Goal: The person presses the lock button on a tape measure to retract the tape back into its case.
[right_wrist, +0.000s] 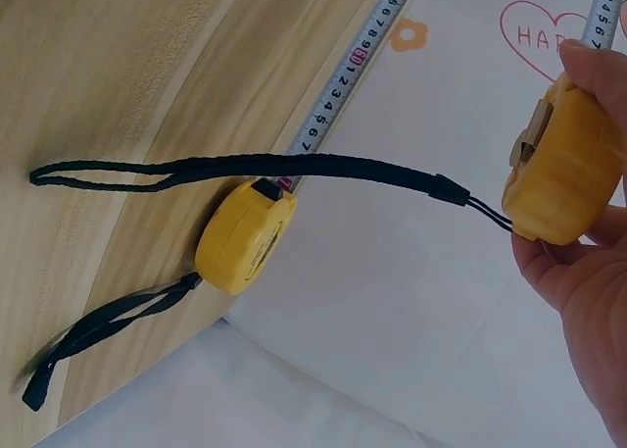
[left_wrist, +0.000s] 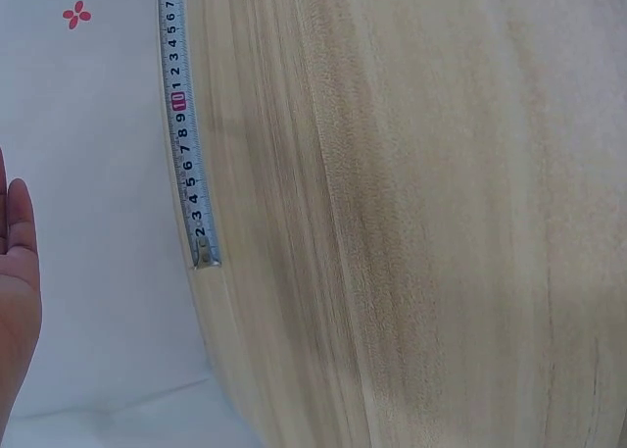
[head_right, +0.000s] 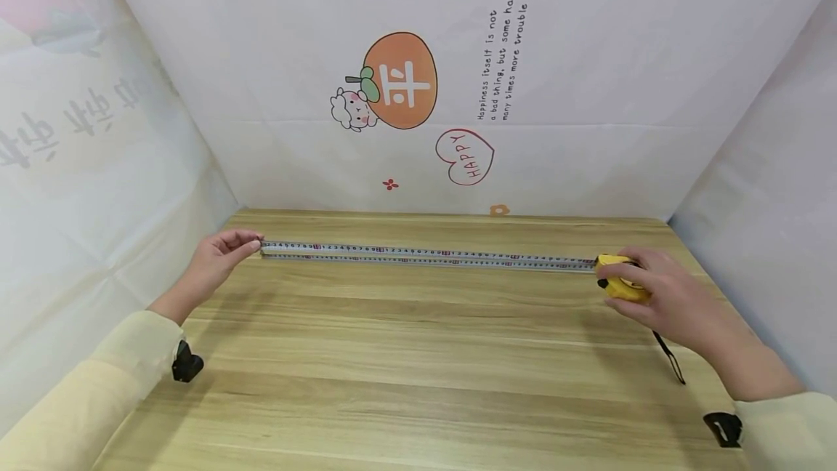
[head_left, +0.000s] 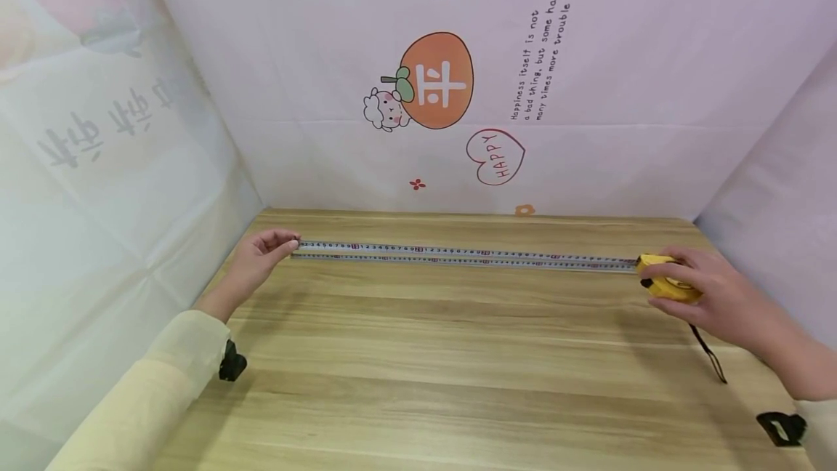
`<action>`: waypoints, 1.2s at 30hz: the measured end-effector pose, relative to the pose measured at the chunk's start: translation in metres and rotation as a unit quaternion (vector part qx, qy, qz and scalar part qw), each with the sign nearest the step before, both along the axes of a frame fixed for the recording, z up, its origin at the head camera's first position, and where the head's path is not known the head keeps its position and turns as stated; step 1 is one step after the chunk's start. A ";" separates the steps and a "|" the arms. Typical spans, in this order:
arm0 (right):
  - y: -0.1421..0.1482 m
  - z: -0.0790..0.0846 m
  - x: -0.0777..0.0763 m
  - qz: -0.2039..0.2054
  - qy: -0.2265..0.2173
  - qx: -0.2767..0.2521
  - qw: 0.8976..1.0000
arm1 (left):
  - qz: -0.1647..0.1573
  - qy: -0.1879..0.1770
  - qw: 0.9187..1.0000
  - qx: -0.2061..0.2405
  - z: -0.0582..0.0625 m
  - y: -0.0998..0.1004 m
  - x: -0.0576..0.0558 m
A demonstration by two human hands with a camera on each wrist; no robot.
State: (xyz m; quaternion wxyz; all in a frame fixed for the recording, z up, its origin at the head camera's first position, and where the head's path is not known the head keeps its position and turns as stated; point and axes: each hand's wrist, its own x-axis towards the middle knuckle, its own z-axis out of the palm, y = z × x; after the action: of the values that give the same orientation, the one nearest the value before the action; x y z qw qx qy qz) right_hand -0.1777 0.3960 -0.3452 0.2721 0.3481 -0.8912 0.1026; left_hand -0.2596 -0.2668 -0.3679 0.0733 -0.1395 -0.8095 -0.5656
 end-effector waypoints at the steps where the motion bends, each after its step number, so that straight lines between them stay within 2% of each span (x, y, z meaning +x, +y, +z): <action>1: 0.000 0.000 -0.001 0.007 0.006 0.001 1.000 | 0.000 0.000 1.000 0.001 0.000 0.000 0.000; 4: 0.000 -0.001 -0.003 0.025 0.019 0.002 1.000 | -0.004 0.003 1.000 0.002 0.006 0.004 0.005; 9: -0.002 0.001 -0.003 0.037 0.030 0.008 0.999 | -0.002 0.013 1.000 -0.002 0.003 0.002 0.004; 11: -0.004 0.002 -0.003 0.038 0.032 0.009 0.999 | 0.003 0.014 1.000 -0.003 -0.003 -0.001 -0.001; 21: -0.008 -0.001 -0.004 0.038 0.075 0.007 0.996 | 0.004 0.022 1.000 -0.011 -0.004 -0.002 0.000; 24: -0.008 0.001 -0.003 0.031 0.061 0.006 0.998 | 0.002 0.018 1.000 -0.019 -0.004 -0.003 0.001; 26: -0.007 0.003 -0.002 0.018 0.033 0.002 0.999 | 0.002 0.014 1.000 -0.023 -0.004 -0.004 0.002; 31: -0.006 0.006 0.003 -0.044 -0.040 0.002 0.998 | 0.002 0.001 1.000 -0.024 -0.004 -0.007 0.003; 33: -0.006 0.006 0.004 -0.056 -0.047 0.005 0.997 | 0.003 -0.003 1.000 -0.026 -0.004 -0.007 0.002; 36: -0.006 0.005 0.005 -0.054 -0.041 0.000 0.998 | 0.004 -0.005 1.000 -0.030 -0.005 -0.007 0.001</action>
State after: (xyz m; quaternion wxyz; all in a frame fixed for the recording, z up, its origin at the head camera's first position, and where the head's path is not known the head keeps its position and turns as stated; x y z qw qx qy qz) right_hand -0.1731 0.3903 -0.3403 0.2404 0.2952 -0.9190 0.1022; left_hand -0.2582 -0.2741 -0.3725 0.0673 -0.1353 -0.8272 -0.5412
